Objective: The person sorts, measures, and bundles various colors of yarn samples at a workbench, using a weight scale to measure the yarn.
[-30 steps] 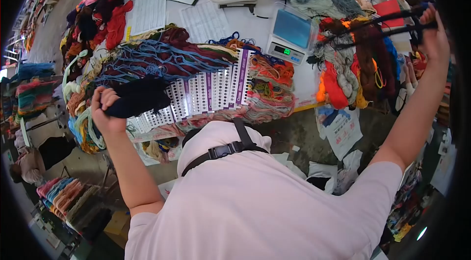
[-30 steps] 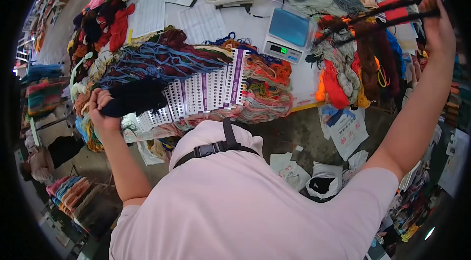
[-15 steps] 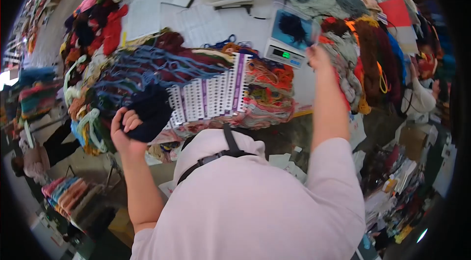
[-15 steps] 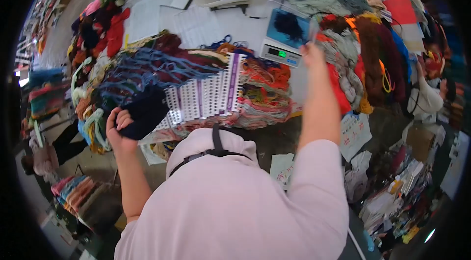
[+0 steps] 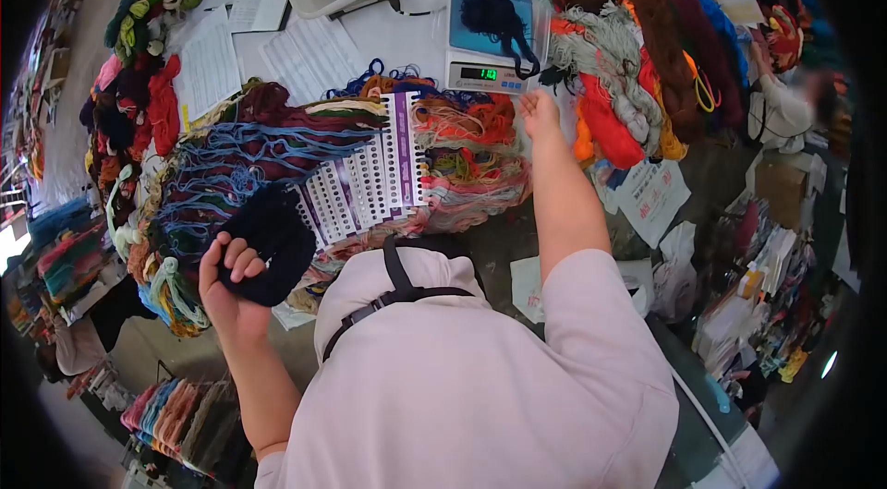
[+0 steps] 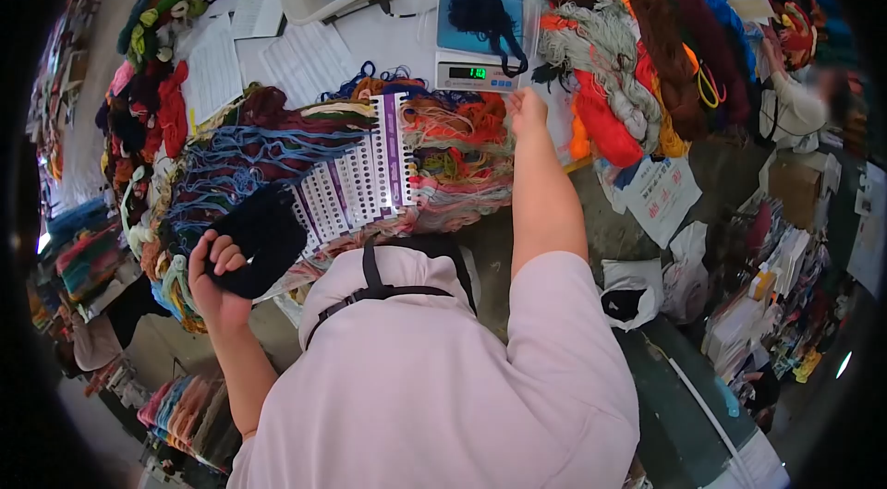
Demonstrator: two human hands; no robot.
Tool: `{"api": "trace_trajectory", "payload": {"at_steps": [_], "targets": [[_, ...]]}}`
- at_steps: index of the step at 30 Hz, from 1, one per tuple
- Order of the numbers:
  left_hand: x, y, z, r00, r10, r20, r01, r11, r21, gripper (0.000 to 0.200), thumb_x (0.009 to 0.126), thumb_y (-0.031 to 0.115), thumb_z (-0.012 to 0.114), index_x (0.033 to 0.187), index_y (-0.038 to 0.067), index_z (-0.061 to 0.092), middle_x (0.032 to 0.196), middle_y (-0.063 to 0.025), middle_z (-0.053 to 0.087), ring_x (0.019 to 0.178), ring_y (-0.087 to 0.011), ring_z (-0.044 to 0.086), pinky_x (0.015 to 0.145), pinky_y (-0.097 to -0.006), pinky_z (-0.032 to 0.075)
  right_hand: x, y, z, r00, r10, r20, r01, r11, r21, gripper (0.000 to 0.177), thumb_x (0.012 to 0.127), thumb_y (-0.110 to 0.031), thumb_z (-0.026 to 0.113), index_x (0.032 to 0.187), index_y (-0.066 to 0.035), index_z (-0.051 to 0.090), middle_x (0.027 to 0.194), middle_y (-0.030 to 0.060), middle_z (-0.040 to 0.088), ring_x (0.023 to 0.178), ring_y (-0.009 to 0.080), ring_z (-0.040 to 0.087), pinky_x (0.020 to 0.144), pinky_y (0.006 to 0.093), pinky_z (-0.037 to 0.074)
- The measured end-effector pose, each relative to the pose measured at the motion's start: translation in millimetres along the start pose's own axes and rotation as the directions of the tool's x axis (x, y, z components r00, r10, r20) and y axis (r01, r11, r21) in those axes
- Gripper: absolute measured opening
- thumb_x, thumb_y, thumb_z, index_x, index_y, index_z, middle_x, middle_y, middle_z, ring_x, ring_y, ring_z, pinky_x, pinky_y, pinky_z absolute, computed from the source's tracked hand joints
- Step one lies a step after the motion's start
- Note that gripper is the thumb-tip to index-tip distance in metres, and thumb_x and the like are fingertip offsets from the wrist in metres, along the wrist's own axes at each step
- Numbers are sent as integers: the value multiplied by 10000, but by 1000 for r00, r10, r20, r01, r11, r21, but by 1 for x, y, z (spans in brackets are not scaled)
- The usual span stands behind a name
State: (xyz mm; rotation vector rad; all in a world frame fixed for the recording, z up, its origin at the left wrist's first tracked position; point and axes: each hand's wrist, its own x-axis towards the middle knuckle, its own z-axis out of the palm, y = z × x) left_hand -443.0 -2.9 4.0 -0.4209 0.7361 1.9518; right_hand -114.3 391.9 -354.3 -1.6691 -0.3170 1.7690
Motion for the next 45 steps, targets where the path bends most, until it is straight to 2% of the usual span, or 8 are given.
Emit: {"api": "trace_trajectory", "payload": {"at_steps": [5, 29, 31, 33, 34, 35, 40, 45], "targets": [[9, -9, -30, 981, 6, -195, -8, 1000, -9, 78, 933, 101, 502, 991, 50, 514, 749, -7, 430, 657, -129, 433, 685, -292, 400, 6, -12, 20, 998, -46, 52, 47, 998, -28, 188, 856, -235, 580, 952, -74, 584, 945, 52, 625, 947, 224, 565, 834, 395, 424], [-6, -11, -41, 996, 88, 25, -88, 996, 22, 102, 937, 122, 471, 1013, 54, 470, 804, -19, 413, 678, -124, 421, 676, -285, 392, -12, -25, 51, 986, -115, -124, 115, 993, -10, 174, 800, -172, 663, 930, -68, 614, 850, 72, 593, 801, 260, 567, 723, 414, 456], [-5, -13, -43, 988, 55, 145, -59, 998, 18, 118, 937, 138, 484, 1028, 63, 478, 834, -27, 420, 701, -130, 433, 699, -298, 398, -64, -37, 73, 736, -673, -70, 444, 559, -701, 186, 789, -182, 631, 898, -32, 614, 796, 130, 617, 772, 310, 582, 707, 412, 458], [0, -17, -46, 977, 16, 211, -26, 999, 43, 130, 928, 156, 506, 1028, 73, 507, 852, -31, 439, 712, -137, 449, 723, -309, 403, -100, -27, 100, 412, -852, 322, 744, 110, -659, 220, 793, -192, 594, 897, 2, 590, 786, 171, 624, 744, 344, 589, 695, 411, 460], [3, -21, -42, 978, -27, 209, 13, 998, 65, 150, 921, 160, 519, 1041, 70, 519, 876, -31, 451, 720, -143, 456, 725, -308, 402, -159, -24, 129, 286, -836, 468, 841, -15, -541, 210, 802, -185, 590, 897, 2, 586, 784, 170, 625, 733, 339, 591, 679, 406, 462], [9, -24, -43, 972, -91, 218, 69, 992, 106, 204, 925, 173, 525, 1083, 48, 559, 906, -36, 497, 747, -152, 496, 722, -300, 416, -222, -19, 154, 428, -695, 578, 884, 188, -428, 189, 820, -168, 593, 901, 2, 585, 803, 176, 626, 720, 334, 589, 649, 385, 463], [16, -42, -21, 978, -123, 167, 53, 927, 372, 221, 897, 146, 614, 1068, 7, 635, 880, -21, 610, 776, -113, 561, 698, -261, 461, -421, 27, 193, 322, 255, 912, 764, 498, -410, 114, 872, -89, 623, 891, 20, 592, 761, 27, 601, 674, 70, 546, 611, 241, 443], [1, -20, -14, 980, 155, 121, -188, 916, 353, 280, 883, 87, 615, 1150, 3, 623, 867, -13, 607, 759, -106, 560, 701, -245, 462, -455, 35, 191, 392, 329, 859, 816, 307, -490, 116, 877, -67, 623, 946, 25, 620, 768, 12, 624, 647, 53, 566, 594, 202, 463]]}}
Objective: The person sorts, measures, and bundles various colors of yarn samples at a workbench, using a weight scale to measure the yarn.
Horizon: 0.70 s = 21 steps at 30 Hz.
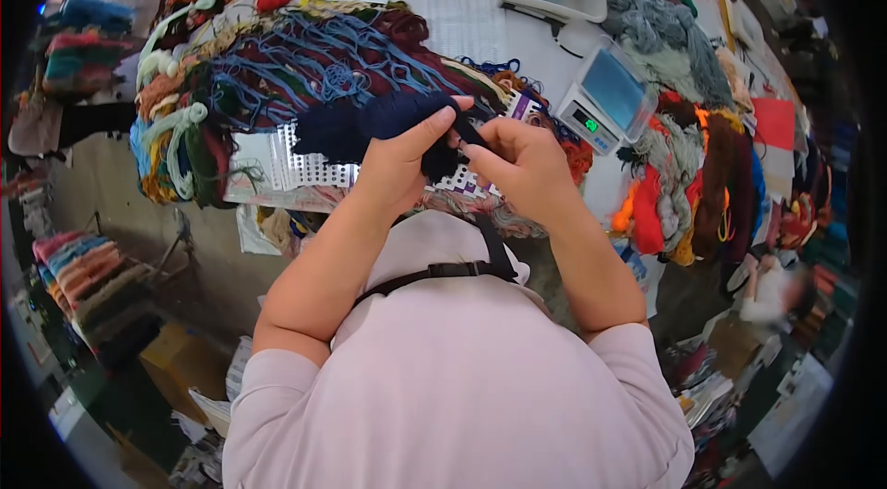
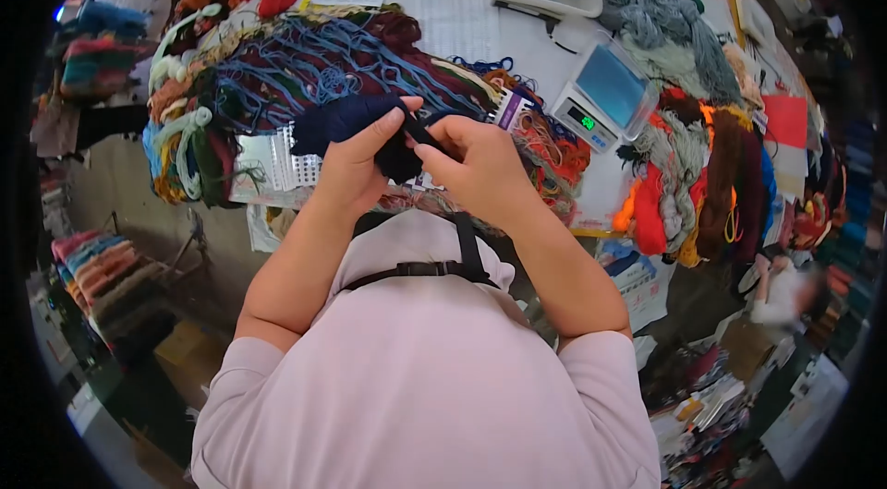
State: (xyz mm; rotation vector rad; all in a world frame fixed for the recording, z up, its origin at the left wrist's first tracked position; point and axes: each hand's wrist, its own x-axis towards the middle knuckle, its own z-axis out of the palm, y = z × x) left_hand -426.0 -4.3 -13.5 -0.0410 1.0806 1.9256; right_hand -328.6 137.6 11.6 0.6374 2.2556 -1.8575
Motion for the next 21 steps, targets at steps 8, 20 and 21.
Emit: {"api": "trace_trajectory", "payload": {"at_steps": [8, 20, 21], "targets": [[-21, 28, -4, 980, 145, 135, -154, 987, 55, 512, 810, -34, 648, 1300, -46, 502, 874, -16, 609, 799, -99, 572, 748, -242, 473, -8, -20, 20, 999, 29, 42, -46, 871, 490, 123, 906, -66, 605, 971, 38, 593, 852, 94, 669, 737, 135, 658, 650, 239, 528], [-24, 28, -10, 954, 173, 244, -181, 983, 10, 542, 806, -22, 666, 1314, -42, 477, 877, -17, 609, 813, -109, 576, 749, -251, 476, -18, -14, 21, 999, -53, -11, 46, 723, 690, 99, 897, -58, 599, 960, 18, 596, 881, 109, 676, 747, 169, 668, 643, 263, 527], [-25, 28, -7, 954, 172, 245, -180, 984, 11, 542, 806, -22, 666, 1314, -42, 477, 877, -17, 609, 813, -109, 576, 749, -251, 476, -19, -14, 21, 998, -65, -11, 53, 689, 723, 97, 894, -60, 603, 955, 16, 600, 882, 106, 676, 754, 165, 667, 637, 261, 525]]}}
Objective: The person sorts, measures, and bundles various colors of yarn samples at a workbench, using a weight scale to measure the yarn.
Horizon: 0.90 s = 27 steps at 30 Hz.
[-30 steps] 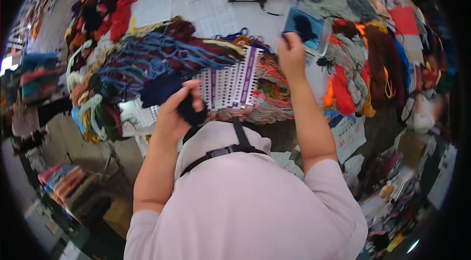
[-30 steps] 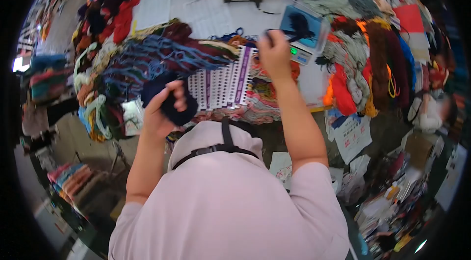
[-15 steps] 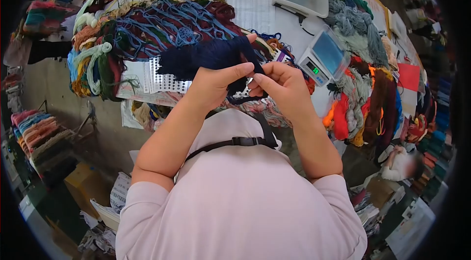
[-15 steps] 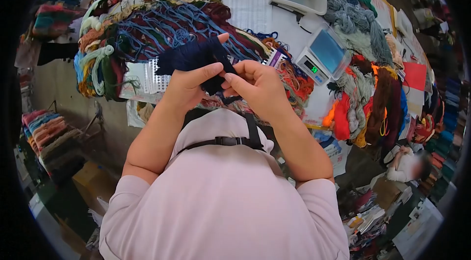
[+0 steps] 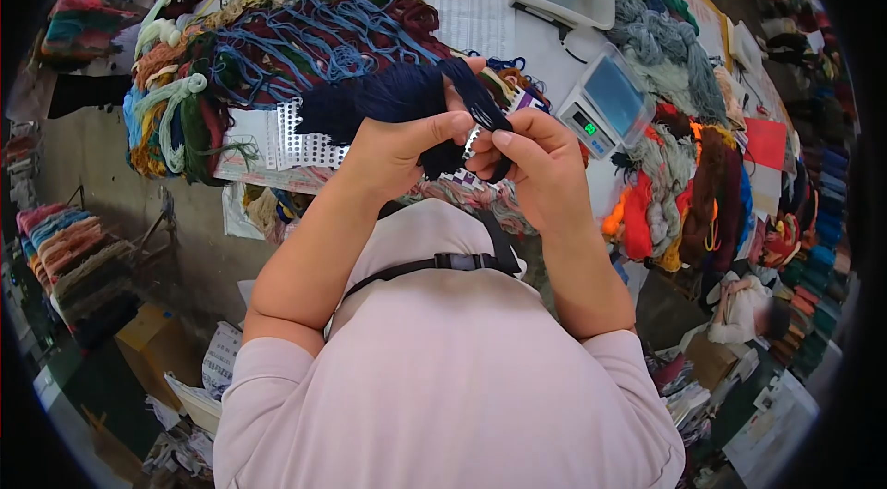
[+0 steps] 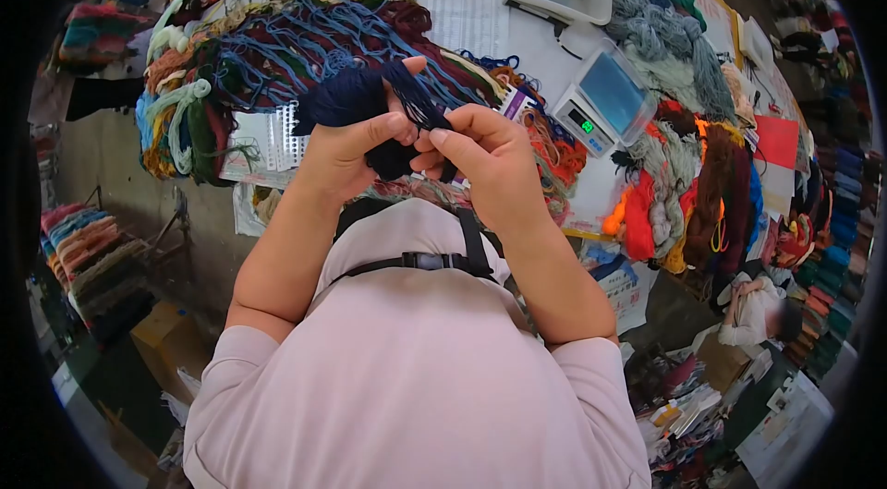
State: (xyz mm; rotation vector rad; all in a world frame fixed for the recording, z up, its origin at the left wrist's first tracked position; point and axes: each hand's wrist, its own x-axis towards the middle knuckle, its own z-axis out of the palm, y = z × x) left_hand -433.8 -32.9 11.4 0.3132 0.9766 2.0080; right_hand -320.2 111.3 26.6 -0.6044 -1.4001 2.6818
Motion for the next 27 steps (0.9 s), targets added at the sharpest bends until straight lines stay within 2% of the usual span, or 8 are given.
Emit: {"api": "trace_trajectory", "payload": {"at_steps": [3, 12, 19, 21, 23, 25, 26, 27], "targets": [[-1, 4, 9, 999, -46, -1, 46, 997, -65, 556, 810, -29, 659, 1331, -36, 464, 943, -29, 625, 854, -110, 580, 776, -259, 484, -1, 2, 3, 999, -18, -34, 17, 999, -29, 88, 906, -41, 552, 954, 16, 599, 875, 107, 673, 728, 185, 673, 642, 295, 540], [-2, -2, 14, 1000, 27, -8, -26, 993, 112, 577, 821, -43, 651, 1360, -15, 446, 1003, -29, 629, 873, -93, 572, 781, -249, 496, -3, 6, 2, 998, -62, -33, 59, 994, -90, 77, 898, -43, 584, 933, 20, 609, 870, 110, 672, 738, 185, 674, 650, 287, 540], [0, -1, 9, 994, 90, 61, -98, 985, 140, 532, 803, -15, 638, 1306, -46, 471, 859, -10, 575, 809, -99, 542, 792, -271, 472, -1, 8, 2, 988, -129, -79, 128, 991, -27, 122, 848, -9, 555, 949, 32, 610, 874, 138, 672, 766, 197, 650, 720, 325, 521], [2, -9, -1, 985, 132, 110, -150, 973, 177, 518, 801, 13, 627, 1290, -53, 469, 817, -8, 550, 783, -103, 531, 801, -281, 461, 3, 4, 9, 967, -138, -215, 167, 978, 126, 138, 836, -22, 538, 941, 49, 594, 839, 127, 660, 769, 202, 642, 733, 314, 506], [3, -15, -12, 965, 156, 212, -116, 975, -189, 519, 787, 73, 604, 1267, -53, 451, 753, -6, 492, 734, -112, 494, 817, -303, 439, 6, -10, 3, 979, -113, -168, 135, 983, 126, 100, 834, -43, 543, 888, 39, 565, 783, 99, 630, 708, 180, 615, 680, 268, 480], [1, 2, -9, 945, -25, 327, 122, 953, -278, 506, 817, 115, 581, 1270, -57, 436, 697, 4, 444, 584, -71, 447, 639, -262, 448, 5, -25, -10, 977, 182, 115, -149, 956, -251, 100, 858, -76, 586, 899, 14, 576, 752, 25, 590, 688, 85, 546, 649, 204, 425], [-2, 8, -13, 907, -132, 399, 277, 902, -331, 501, 828, 120, 580, 1275, -57, 439, 690, 11, 439, 536, -46, 427, 562, -237, 434, 8, -31, -18, 903, 213, 373, -121, 959, -256, 169, 887, -134, 550, 950, 23, 566, 695, -11, 524, 606, 67, 475, 548, 193, 364], [-4, 10, -14, 892, -222, 394, 377, 846, -378, 462, 861, 117, 562, 1275, -60, 461, 672, 29, 421, 464, -12, 366, 451, -201, 358, 12, -34, -35, 915, 127, 383, -105, 991, -78, 222, 908, -173, 512, 981, 30, 567, 679, -21, 492, 578, 63, 443, 512, 197, 338]]}}
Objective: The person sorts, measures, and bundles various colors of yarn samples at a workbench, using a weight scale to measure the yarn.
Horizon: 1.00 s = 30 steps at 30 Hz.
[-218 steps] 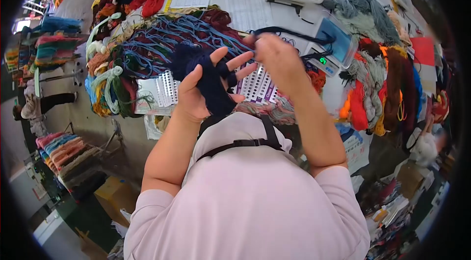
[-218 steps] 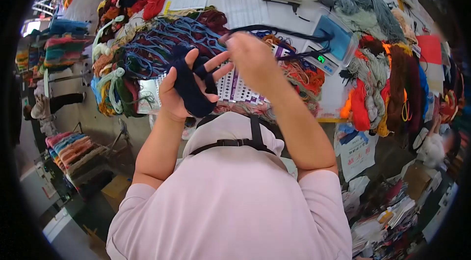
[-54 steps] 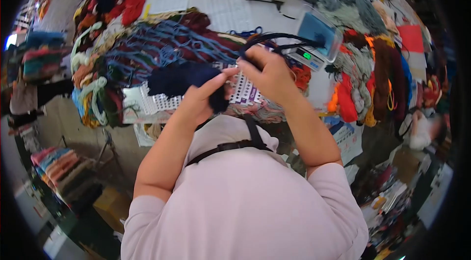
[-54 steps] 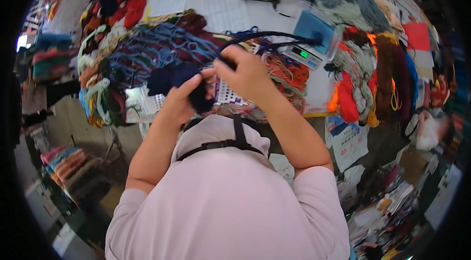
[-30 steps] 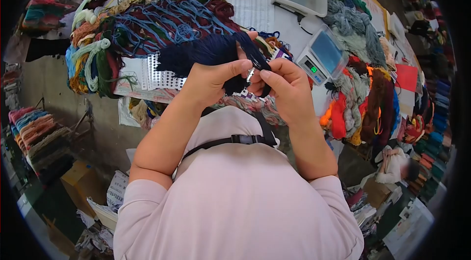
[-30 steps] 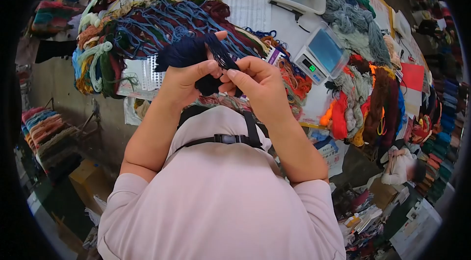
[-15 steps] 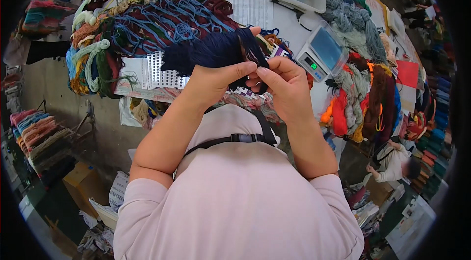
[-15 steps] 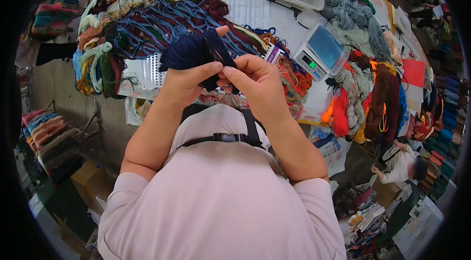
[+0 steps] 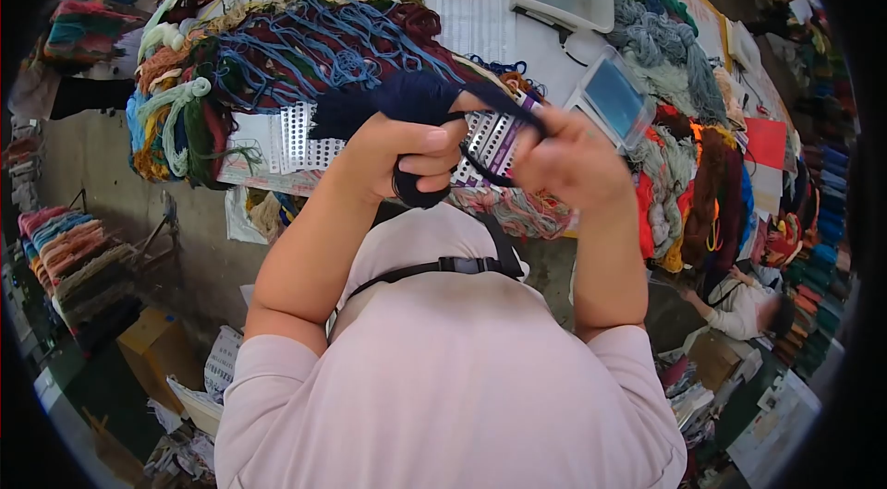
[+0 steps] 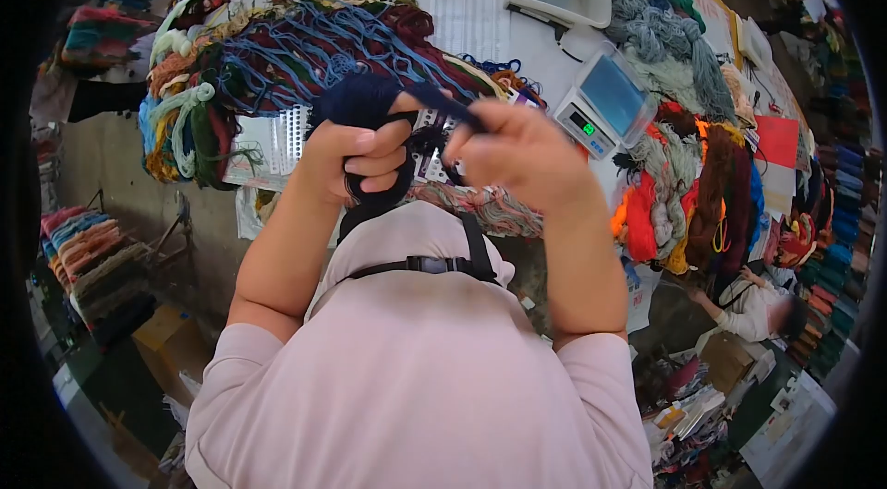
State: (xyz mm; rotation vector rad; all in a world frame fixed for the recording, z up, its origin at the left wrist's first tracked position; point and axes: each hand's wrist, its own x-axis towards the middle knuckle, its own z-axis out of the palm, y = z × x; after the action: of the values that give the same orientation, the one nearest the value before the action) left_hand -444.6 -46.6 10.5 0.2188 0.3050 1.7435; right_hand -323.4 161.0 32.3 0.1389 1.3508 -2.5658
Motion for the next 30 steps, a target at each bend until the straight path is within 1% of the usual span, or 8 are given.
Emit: {"api": "trace_trajectory", "payload": {"at_steps": [3, 5, 6, 9, 19, 21, 28, 30], "targets": [[1, 4, -15, 999, -43, -3, 42, 990, -133, 344, 921, 101, 484, 1233, -31, 538, 640, 49, 361, 459, -25, 321, 453, -205, 338, 13, -26, -52, 922, -119, -368, 279, 865, 418, 362, 945, -253, 417, 1081, 48, 566, 644, -36, 394, 517, 59, 347, 442, 216, 270], [5, -2, -24, 993, 110, -37, -116, 945, -306, 328, 945, 141, 455, 1219, -3, 564, 646, 38, 328, 517, -63, 347, 536, -235, 383, 19, -32, -57, 793, -126, -596, 285, 941, 180, 368, 946, -228, 406, 1131, 51, 560, 651, -27, 386, 503, 66, 326, 437, 220, 269], [10, -4, -26, 972, 216, 91, -177, 931, -319, 325, 964, 189, 440, 1213, 38, 585, 840, -46, 539, 803, -172, 563, 756, -333, 484, 22, -30, -52, 798, -96, -594, 228, 962, 150, 348, 953, -202, 411, 1133, 53, 565, 670, -23, 426, 506, 67, 343, 437, 218, 274], [12, -7, -26, 940, 312, 136, -273, 930, -248, 333, 965, 265, 456, 1235, 135, 601, 1547, -123, 210, 1403, -410, 208, 1054, -590, 332, 33, -24, -19, 817, -64, -574, 42, 998, -51, 348, 969, -195, 418, 1163, 60, 554, 716, -28, 471, 527, 54, 362, 457, 203, 291], [12, 0, -17, 849, 497, 180, -484, 868, -111, 288, 950, 313, 488, 1174, 248, 657, 1548, -99, 231, 1407, -411, 198, 1066, -517, 299, 35, 0, 58, 918, 19, -396, -240, 822, -517, 214, 900, -191, 611, 895, 22, 636, 713, 84, 656, 573, 139, 626, 530, 271, 495], [13, 5, -21, 832, 502, 235, -506, 861, -46, 343, 955, 338, 479, 1245, 210, 610, 1550, -151, 196, 1418, -377, 189, 1108, -471, 246, 27, 17, 40, 834, -355, -422, -270, 404, -874, 197, 870, -162, 632, 971, 8, 629, 799, 97, 662, 699, 190, 656, 648, 321, 509], [21, -4, -14, 899, 392, 196, -438, 833, 338, 555, 935, 529, 430, 1387, 210, 478, 1550, -223, 109, 1423, -376, 169, 1119, -500, 210, 35, 12, 56, 790, -613, 15, 182, 212, -960, 217, 772, -21, 680, 988, -9, 660, 964, 63, 598, 853, 142, 587, 768, 261, 463], [21, -4, -10, 917, 353, 184, -398, 829, 394, 583, 936, 534, 421, 1383, 165, 478, 1543, -232, 130, 1414, -379, 197, 1120, -499, 211, 37, 16, 53, 851, -521, -64, 172, 392, -904, 196, 769, -23, 684, 962, -3, 654, 959, 60, 594, 843, 140, 582, 752, 260, 461]]}}
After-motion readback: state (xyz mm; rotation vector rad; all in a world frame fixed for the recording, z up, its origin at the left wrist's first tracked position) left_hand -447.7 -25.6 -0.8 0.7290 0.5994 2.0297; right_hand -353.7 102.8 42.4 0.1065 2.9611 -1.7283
